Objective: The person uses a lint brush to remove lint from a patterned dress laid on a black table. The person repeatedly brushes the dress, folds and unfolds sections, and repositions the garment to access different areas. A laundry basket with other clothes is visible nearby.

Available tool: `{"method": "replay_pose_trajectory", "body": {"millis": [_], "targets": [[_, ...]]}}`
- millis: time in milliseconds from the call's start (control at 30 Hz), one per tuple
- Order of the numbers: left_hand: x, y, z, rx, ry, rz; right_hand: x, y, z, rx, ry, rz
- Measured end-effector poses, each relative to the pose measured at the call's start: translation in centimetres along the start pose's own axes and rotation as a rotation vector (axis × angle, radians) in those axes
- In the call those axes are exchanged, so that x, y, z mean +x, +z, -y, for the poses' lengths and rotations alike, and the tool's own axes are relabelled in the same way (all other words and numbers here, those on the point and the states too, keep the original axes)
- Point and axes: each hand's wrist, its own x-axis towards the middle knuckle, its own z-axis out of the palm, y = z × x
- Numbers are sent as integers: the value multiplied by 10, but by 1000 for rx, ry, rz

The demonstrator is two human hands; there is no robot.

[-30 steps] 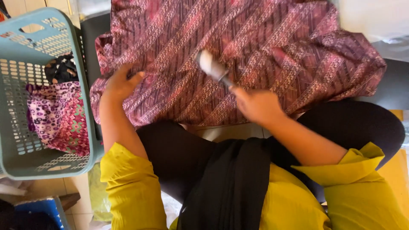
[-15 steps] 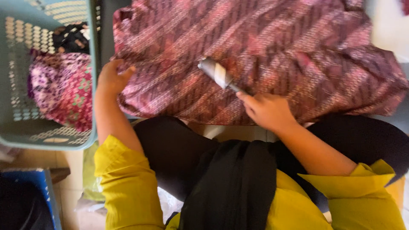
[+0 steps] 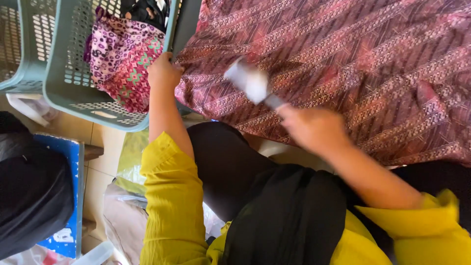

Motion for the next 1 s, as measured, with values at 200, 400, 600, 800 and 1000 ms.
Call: {"method": "replay_pose_trajectory", "body": {"millis": [200, 400, 600, 800, 1000], "targets": [[1, -6, 3, -128, -24, -5, 39, 43, 36, 117, -326, 236], [-21, -33, -10, -346, -71, -33, 90, 47, 15, -1, -23, 106], [-32, -58, -31, -395, -85, 6, 59, 45, 96, 279, -161, 318], [-21, -43, -16, -335, -97, 4, 91, 79, 73, 172, -115, 151], [-16, -39, -16, -315, -84, -16, 74, 75, 95, 257, -280, 28]]}}
